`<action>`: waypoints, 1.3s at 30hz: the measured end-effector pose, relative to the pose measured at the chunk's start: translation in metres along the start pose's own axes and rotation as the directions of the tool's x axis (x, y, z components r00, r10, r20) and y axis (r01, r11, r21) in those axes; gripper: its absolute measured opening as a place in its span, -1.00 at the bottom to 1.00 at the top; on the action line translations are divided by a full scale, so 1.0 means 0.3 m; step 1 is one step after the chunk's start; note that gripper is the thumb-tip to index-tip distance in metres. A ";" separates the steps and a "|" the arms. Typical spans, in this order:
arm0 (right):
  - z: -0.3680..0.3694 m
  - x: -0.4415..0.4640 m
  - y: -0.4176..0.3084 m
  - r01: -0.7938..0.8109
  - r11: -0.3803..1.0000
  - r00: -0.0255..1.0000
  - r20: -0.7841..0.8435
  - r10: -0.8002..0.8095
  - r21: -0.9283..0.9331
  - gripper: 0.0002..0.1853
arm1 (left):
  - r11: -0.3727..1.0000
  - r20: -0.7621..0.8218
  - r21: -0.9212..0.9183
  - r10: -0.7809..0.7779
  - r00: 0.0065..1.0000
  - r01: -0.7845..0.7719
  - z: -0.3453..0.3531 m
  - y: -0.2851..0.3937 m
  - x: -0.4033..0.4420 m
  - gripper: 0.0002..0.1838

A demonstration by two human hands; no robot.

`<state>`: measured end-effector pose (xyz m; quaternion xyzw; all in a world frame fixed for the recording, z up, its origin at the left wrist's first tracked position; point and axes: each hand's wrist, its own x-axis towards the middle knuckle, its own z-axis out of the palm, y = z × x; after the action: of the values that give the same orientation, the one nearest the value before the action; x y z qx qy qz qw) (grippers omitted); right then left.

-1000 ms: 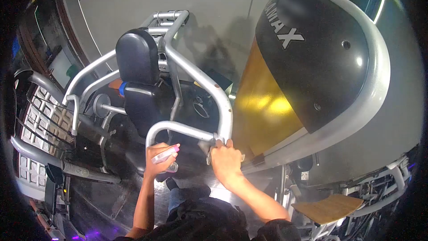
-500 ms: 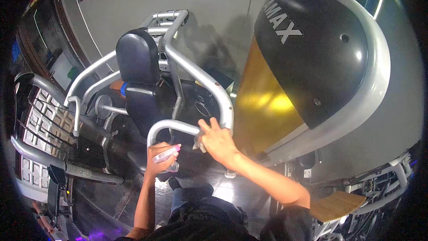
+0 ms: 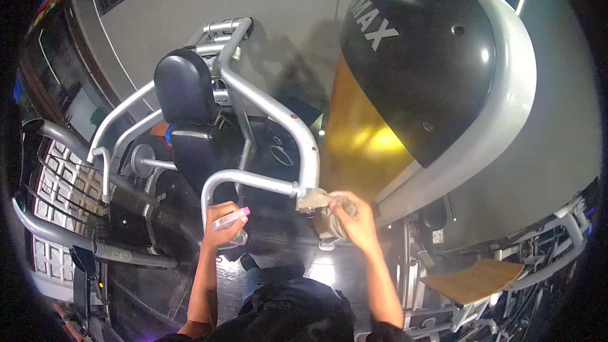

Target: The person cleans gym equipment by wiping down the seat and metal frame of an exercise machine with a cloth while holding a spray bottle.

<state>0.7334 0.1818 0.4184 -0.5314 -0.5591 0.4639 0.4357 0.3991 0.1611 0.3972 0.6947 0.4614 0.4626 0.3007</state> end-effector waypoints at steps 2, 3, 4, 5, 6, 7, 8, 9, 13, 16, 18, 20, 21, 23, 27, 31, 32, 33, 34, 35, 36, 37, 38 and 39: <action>0.005 -0.063 0.082 -0.139 0.948 0.984 -0.068 0.165 0.286 -0.73 | 0.999 0.001 -0.005 0.044 0.999 -0.044 0.038 0.024 0.009 -0.89; 0.012 -0.095 0.116 -0.196 0.907 0.967 -0.079 0.241 0.373 -0.71 | 0.999 0.034 0.016 0.039 0.999 -0.039 0.062 0.058 0.013 -0.90; 0.021 -0.125 0.151 -0.247 0.854 0.945 -0.081 0.316 0.458 -0.69 | 0.993 0.039 0.074 0.094 0.995 -0.096 0.097 0.066 0.016 -0.90; 0.037 -0.149 0.201 -0.242 0.827 0.937 -0.100 0.336 0.507 -0.67 | 0.993 0.045 0.081 0.086 0.995 -0.089 0.129 0.086 0.017 -0.90; 0.059 -0.174 0.235 -0.247 0.762 0.917 -0.110 0.384 0.599 -0.68 | 0.993 0.051 0.088 0.078 0.996 -0.082 0.161 0.108 0.018 -0.89; 0.079 -0.194 0.254 -0.231 0.737 0.919 -0.108 0.380 0.635 -0.67 | 0.991 0.029 0.073 0.114 0.993 -0.115 0.198 0.105 0.019 -0.90; 0.097 -0.212 0.269 -0.213 0.711 0.920 -0.107 0.376 0.671 -0.65 | 0.991 0.039 0.071 0.114 0.993 -0.117 0.228 0.099 0.023 -0.90; 0.113 -0.226 0.280 -0.208 0.694 0.915 -0.114 0.387 0.689 -0.62 | 0.980 0.021 0.098 0.174 0.984 -0.175 0.255 0.092 0.029 -0.89; 0.150 -0.266 0.328 -0.082 0.577 0.932 -0.142 0.333 0.813 -0.50 | 0.962 0.062 0.139 0.229 0.971 -0.236 0.305 0.096 0.039 -0.88; 0.186 -0.281 0.306 0.098 0.647 0.938 -0.287 0.195 0.757 -0.37 | 0.952 0.091 0.150 0.257 0.962 -0.268 0.317 0.082 0.036 -0.89; 0.211 -0.280 0.285 0.175 0.869 0.914 -0.404 0.031 0.462 -0.28 | 0.946 0.087 0.149 0.278 0.957 -0.289 0.319 0.083 0.028 -0.90; 0.247 -0.270 0.296 0.143 0.913 0.928 -0.372 0.010 0.381 -0.30 | 0.981 -0.026 0.106 0.166 0.986 -0.162 0.315 0.097 0.018 -0.90; 0.273 -0.258 0.282 0.197 0.946 0.911 -0.404 -0.079 0.260 -0.32 | 0.989 -0.024 0.094 0.117 0.993 -0.114 0.300 0.106 0.017 -0.93; 0.305 -0.206 0.215 0.338 0.938 0.839 -0.427 -0.336 -0.076 -0.42 | 0.993 -0.040 0.062 0.099 0.994 -0.096 0.282 0.109 0.016 -0.94; 0.352 -0.103 0.177 0.539 0.703 0.716 -0.187 -0.672 -0.464 -0.46 | 0.998 -0.054 0.041 0.057 0.997 -0.055 0.254 0.077 -0.004 -0.93; 0.378 -0.067 0.287 0.556 0.477 0.638 -0.018 -0.770 -0.681 -0.47 | 1.000 -0.100 0.022 0.010 0.995 -0.007 0.218 0.043 -0.026 -0.87; 0.361 -0.065 0.305 0.575 0.419 0.607 0.023 -0.794 -0.703 -0.47 | 1.000 -0.116 0.025 -0.010 0.993 0.013 0.206 0.038 -0.032 -0.86; 0.341 -0.064 0.315 0.592 0.359 0.574 0.066 -0.816 -0.721 -0.47 | 0.999 -0.128 0.040 0.002 0.992 0.003 0.195 0.037 -0.034 -0.85; 0.325 -0.063 0.322 0.596 0.359 0.572 0.066 -0.817 -0.718 -0.47 | 0.999 -0.131 0.044 0.002 0.991 0.003 0.184 0.043 -0.037 -0.85; 0.310 -0.062 0.329 0.604 0.370 0.574 0.062 -0.817 -0.706 -0.44 | 0.998 -0.136 0.056 -0.007 0.991 0.015 0.172 0.054 -0.039 -0.85; 0.297 -0.063 0.337 0.612 0.382 0.576 0.059 -0.816 -0.693 -0.41 | 0.997 -0.141 0.069 -0.018 0.990 0.028 0.160 0.058 -0.042 -0.86; 0.286 -0.071 0.340 0.604 0.438 0.617 0.042 -0.786 -0.666 -0.36 | 0.997 -0.144 0.073 -0.020 0.989 0.031 0.150 0.053 -0.046 -0.86; 0.286 -0.076 0.348 0.608 0.439 0.616 0.045 -0.786 -0.661 -0.36 | 0.998 -0.146 0.059 -0.016 0.989 0.025 0.141 0.047 -0.051 -0.86; 0.288 -0.081 0.351 0.586 0.490 0.631 -0.016 -0.775 -0.646 -0.34 | 0.999 -0.147 0.044 -0.012 0.989 0.019 0.132 0.042 -0.057 -0.86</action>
<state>0.6700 0.1534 0.2988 -0.4328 -0.7631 -0.0344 0.4787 0.4378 0.1406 0.3862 0.6616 0.4982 0.4997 0.2538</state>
